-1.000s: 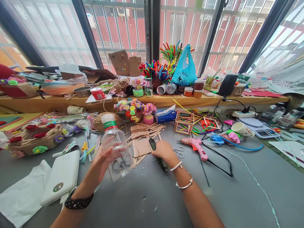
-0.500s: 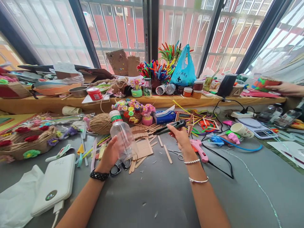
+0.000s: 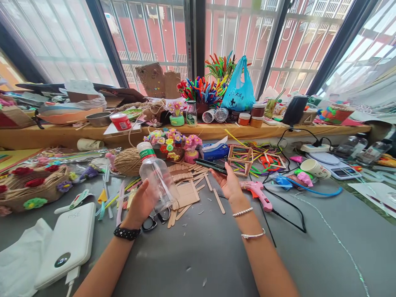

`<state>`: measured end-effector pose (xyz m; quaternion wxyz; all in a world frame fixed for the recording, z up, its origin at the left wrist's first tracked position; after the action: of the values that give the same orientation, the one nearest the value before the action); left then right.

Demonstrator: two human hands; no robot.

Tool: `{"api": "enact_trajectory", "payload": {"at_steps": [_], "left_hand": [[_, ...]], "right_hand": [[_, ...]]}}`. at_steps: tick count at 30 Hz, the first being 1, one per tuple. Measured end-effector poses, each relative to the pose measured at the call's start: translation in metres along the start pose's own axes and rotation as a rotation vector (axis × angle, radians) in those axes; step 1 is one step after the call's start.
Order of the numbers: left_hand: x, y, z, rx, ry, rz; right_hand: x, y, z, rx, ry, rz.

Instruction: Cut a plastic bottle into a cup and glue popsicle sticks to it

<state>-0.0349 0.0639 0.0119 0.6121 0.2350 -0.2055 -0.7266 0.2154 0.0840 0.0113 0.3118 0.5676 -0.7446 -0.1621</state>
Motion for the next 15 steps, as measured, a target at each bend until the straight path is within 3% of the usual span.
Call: {"api": "enact_trajectory", "payload": {"at_steps": [4,11,15], "left_hand": [[-0.001,-0.002,-0.001,-0.003,-0.026,0.001],[0.000,-0.002,-0.001,0.033,-0.042,-0.009],[0.000,-0.001,-0.001,0.039,-0.047,-0.012]], "right_hand": [[-0.004,-0.002,0.009,0.016,0.023,-0.034],[0.009,0.018,0.024,0.077,0.125,-0.298],[0.015,0.025,0.029,0.131,0.010,-0.423]]}}
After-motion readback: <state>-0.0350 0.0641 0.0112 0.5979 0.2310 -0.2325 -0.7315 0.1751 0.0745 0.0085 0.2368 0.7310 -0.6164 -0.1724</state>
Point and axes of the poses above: each hand's wrist, its own x-axis away from the middle knuckle, its own y-axis out of the palm, z = x × y, the point moved 2 cm from there along -x, towards the middle knuckle, and after that the axes turned 4 degrees about y, right-handed, at the moved point
